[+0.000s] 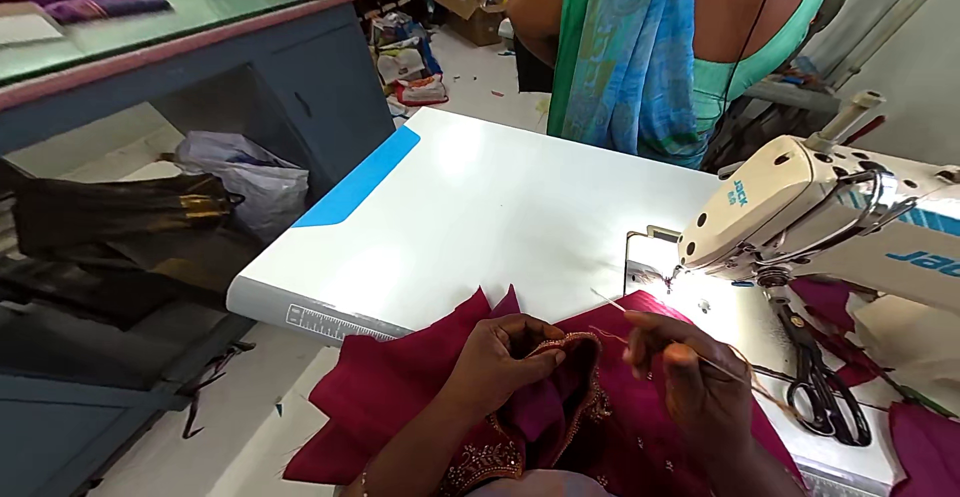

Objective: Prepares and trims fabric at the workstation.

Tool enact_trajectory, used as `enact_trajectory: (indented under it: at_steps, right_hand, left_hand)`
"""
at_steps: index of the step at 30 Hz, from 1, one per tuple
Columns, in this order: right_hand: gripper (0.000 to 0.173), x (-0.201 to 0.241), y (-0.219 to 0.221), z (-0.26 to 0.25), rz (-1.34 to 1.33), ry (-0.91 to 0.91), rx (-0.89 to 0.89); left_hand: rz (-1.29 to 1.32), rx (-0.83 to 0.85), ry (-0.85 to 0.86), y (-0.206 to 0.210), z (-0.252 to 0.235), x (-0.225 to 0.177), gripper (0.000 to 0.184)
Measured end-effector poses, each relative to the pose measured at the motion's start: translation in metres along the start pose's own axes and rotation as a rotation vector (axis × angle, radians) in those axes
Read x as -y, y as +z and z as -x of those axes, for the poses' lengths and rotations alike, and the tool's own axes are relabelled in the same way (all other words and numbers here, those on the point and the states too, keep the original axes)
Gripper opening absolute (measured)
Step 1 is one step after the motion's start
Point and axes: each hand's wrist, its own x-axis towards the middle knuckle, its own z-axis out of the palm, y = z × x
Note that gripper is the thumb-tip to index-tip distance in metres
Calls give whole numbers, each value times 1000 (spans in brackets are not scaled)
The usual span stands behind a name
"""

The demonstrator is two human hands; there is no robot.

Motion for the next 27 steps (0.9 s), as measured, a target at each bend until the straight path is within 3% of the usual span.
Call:
enact_trajectory:
  at_steps: [27]
  right_hand:
    - [44,4,15,11,-34,14,16]
  left_hand:
    - [-73,1,9,1,1,-3,19]
